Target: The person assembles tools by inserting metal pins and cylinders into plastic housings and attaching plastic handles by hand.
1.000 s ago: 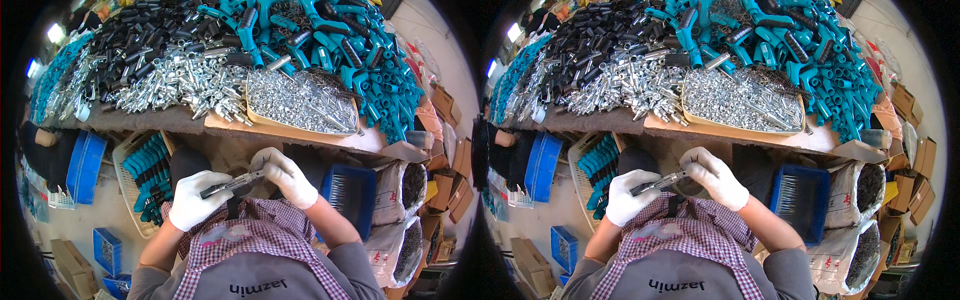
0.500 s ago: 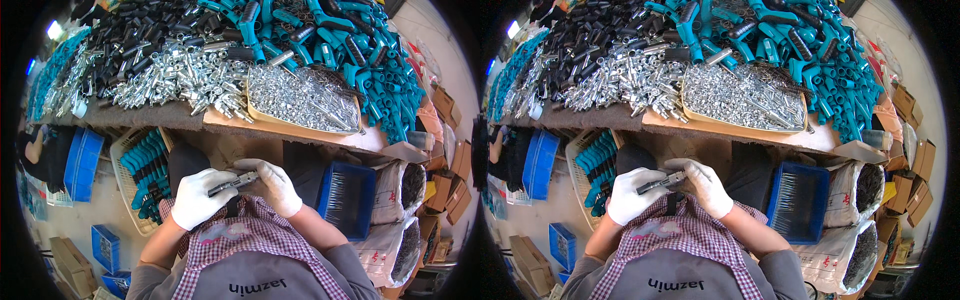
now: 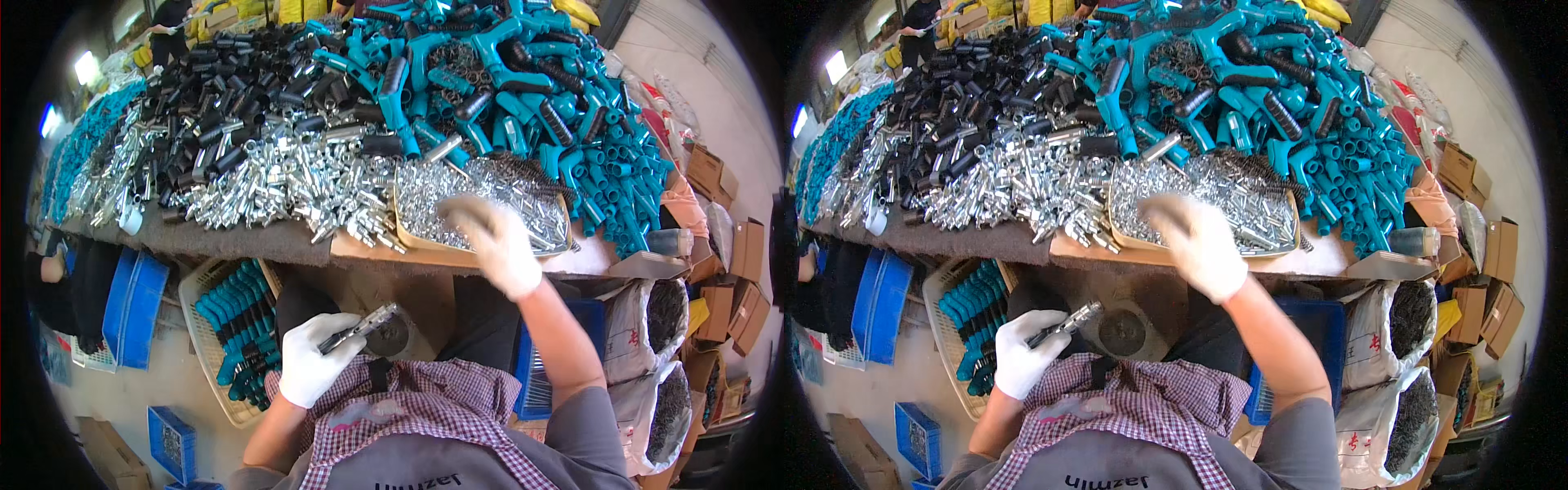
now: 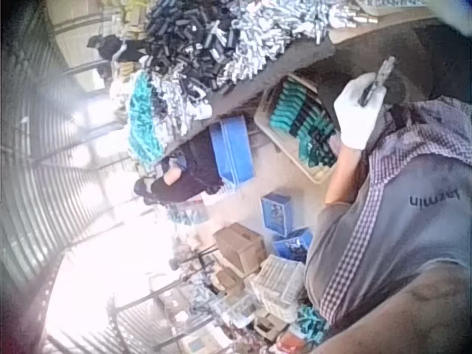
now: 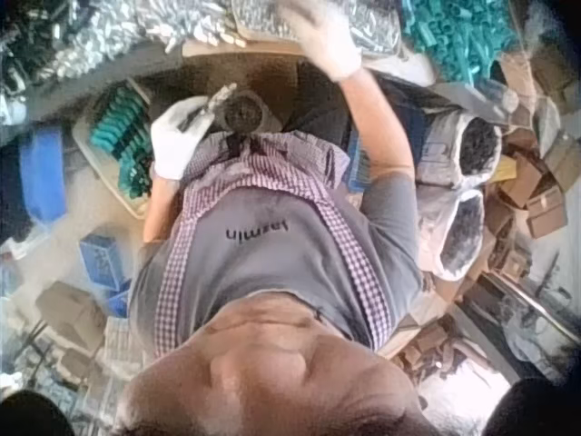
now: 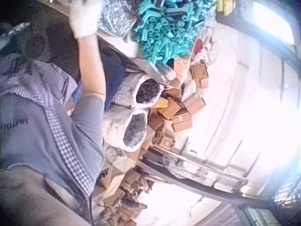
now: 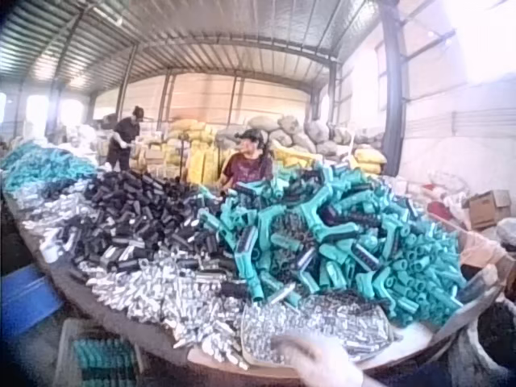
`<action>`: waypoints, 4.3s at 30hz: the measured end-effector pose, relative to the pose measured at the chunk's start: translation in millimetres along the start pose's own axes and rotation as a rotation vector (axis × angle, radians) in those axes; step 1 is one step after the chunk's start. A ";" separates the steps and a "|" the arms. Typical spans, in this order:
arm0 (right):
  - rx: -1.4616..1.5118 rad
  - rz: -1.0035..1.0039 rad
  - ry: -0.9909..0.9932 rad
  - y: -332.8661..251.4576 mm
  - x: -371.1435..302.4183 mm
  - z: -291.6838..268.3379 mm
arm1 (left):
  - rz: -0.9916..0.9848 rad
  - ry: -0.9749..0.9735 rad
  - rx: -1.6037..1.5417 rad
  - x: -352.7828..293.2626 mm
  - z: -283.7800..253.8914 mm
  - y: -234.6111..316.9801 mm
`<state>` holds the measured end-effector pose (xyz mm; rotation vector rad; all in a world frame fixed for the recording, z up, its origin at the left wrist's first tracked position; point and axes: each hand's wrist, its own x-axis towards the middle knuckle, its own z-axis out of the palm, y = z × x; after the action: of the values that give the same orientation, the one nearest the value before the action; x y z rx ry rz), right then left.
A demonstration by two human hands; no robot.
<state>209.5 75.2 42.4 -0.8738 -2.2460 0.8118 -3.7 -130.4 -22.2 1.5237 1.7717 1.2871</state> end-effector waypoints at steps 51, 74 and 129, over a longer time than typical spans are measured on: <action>-0.949 0.343 -0.063 77.7 169.0 -5.5 | 0.117 0.014 0.014 -21.8 -12.1 0.4; 0.149 0.410 -0.514 -20.7 -55.0 -28.0 | 0.125 -0.085 0.055 2.8 -8.3 10.9; -0.559 0.071 0.207 97.2 -18.1 -98.9 | 0.276 -0.310 0.209 7.2 37.7 6.8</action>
<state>326.0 151.8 31.5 -1.2292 -2.2911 0.0967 28.8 -111.0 -31.7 2.0205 1.5741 0.9369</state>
